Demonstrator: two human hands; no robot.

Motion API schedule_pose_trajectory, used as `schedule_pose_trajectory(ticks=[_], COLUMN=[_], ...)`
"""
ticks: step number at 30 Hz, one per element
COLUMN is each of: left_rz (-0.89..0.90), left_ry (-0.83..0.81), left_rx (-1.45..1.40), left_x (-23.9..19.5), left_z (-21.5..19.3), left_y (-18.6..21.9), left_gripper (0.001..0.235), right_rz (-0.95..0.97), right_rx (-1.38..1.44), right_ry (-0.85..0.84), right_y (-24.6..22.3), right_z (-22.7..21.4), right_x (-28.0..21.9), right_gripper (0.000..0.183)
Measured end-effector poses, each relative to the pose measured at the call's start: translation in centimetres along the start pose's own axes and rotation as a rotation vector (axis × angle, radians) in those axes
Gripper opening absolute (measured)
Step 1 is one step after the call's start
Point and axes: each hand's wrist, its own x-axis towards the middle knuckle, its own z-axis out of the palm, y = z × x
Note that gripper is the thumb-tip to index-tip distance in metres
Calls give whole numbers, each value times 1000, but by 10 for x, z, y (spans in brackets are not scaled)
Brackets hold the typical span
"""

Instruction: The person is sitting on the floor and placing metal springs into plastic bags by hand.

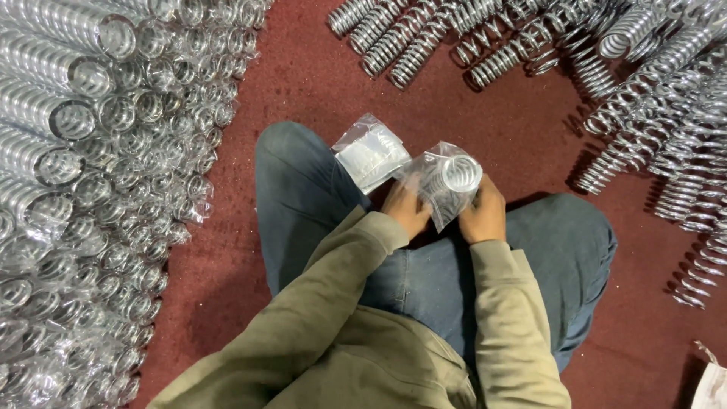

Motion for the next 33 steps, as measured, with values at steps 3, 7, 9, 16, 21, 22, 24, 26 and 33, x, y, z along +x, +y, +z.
schedule_pose_trajectory(ticks=[3,7,9,16,21,22,24,26,33], left_rz=[-121,-140,-144,-93,501,569,565,577,509], left_ry=[-152,-264,-243,-60,372,439,342,237,296], left_rx=[-28,50,92,-163,-23,84,7,-81,-419], left_x=[-9,21,16,-91,-90,-80,-67,-53,-49], left_z=[-15,-25,-24,-63,-41,-39,-53,-54,-16], left_y=[28,22,18,83,48,39,55,58,74], left_gripper=[71,79,75,74,68,66,72,82,21], right_rz=[-49,41,78,-337,-776,-849,-868,-883,-562], right_rx=[-118,-259,-226,-193,-236,-251,-269,-303,-212], right_ry=[-72,-205,-265,-164,275,265,246,243,358], right_y=[45,73,9,-105,-108,-113,-110,-112,-113], right_z=[29,49,20,-50,-60,-60,-65,-68,-73], right_x=[12,28,4,-73,-57,-55,-67,-78,-80], right_gripper=[37,57,67,52,6,11,11,12,22])
